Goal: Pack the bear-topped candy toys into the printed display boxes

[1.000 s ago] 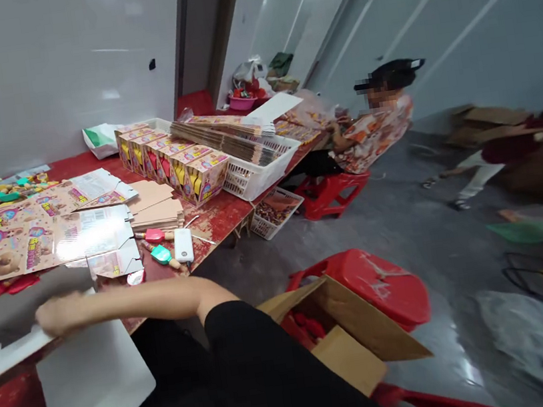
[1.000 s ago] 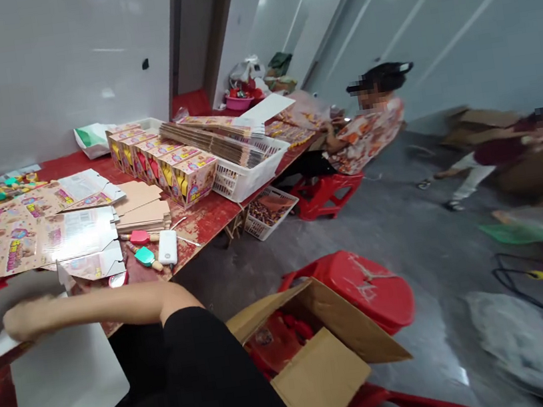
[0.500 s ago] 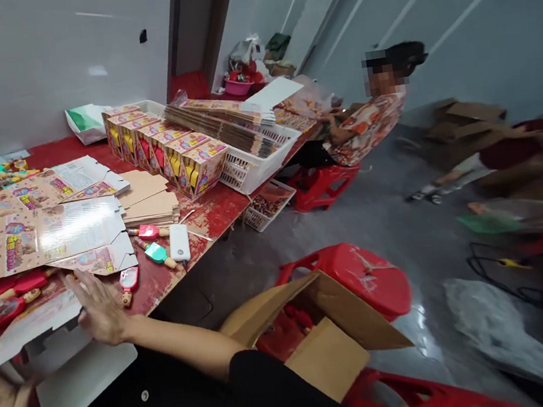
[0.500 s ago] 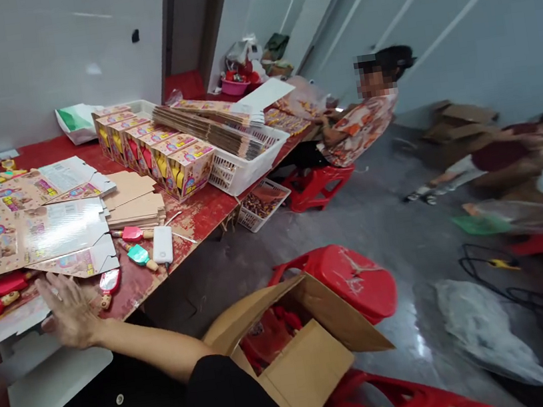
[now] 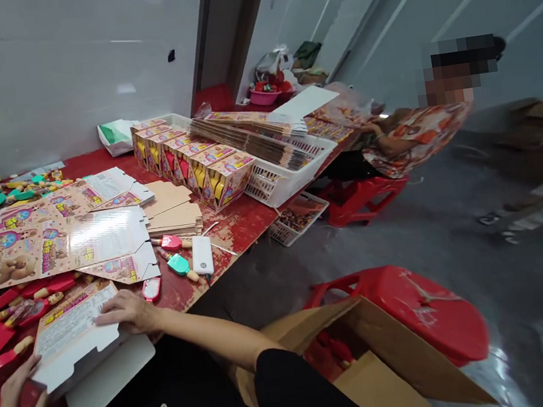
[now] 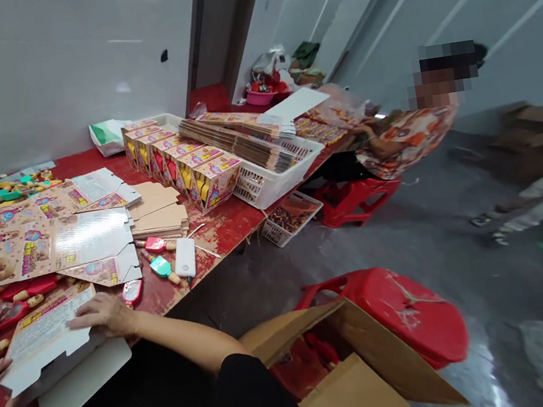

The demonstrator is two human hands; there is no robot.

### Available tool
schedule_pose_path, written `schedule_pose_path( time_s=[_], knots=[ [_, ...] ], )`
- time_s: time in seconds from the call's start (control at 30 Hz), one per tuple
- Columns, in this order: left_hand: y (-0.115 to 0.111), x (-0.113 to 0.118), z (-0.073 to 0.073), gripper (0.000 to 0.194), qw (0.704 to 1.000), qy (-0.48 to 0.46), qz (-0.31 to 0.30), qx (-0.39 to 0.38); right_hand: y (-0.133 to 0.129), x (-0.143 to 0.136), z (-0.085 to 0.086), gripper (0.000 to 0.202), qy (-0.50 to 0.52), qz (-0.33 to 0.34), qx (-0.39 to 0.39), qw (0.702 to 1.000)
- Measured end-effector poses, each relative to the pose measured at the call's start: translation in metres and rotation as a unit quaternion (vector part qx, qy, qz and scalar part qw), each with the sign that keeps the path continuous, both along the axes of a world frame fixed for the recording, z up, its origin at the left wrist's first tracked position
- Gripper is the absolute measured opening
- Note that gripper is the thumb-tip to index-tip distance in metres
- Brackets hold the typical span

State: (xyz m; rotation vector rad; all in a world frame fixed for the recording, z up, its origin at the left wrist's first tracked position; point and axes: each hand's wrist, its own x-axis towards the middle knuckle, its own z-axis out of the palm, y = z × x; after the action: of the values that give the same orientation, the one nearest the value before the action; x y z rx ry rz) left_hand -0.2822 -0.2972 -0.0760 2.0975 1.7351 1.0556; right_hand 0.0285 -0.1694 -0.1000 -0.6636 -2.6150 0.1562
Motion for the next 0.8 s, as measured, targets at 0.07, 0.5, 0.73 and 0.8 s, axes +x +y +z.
schedule_pose_path(
  time_s=[0.07, 0.5, 0.73, 0.8],
  knots=[
    [0.011, -0.001, 0.002, 0.062, 1.0, -0.026, -0.007, 0.007, 0.002, -0.002, 0.003, 0.046, 0.0, -0.005, 0.022, 1.0],
    [0.006, 0.0, -0.03, 0.038, 0.993, -0.115, -0.002, 0.008, -0.025, -0.036, 0.018, 0.057, -0.008, -0.111, 0.098, 0.989],
    [0.014, 0.042, -0.034, 0.031, 0.975, 0.012, 0.14, 0.171, -0.027, -0.057, 0.015, 0.023, -0.041, -0.135, 0.137, 0.98],
    [0.02, 0.049, -0.038, 0.029, 0.967, 0.022, 0.169, 0.192, -0.019, -0.061, 0.021, 0.023, -0.053, -0.136, 0.148, 0.978]
  ],
)
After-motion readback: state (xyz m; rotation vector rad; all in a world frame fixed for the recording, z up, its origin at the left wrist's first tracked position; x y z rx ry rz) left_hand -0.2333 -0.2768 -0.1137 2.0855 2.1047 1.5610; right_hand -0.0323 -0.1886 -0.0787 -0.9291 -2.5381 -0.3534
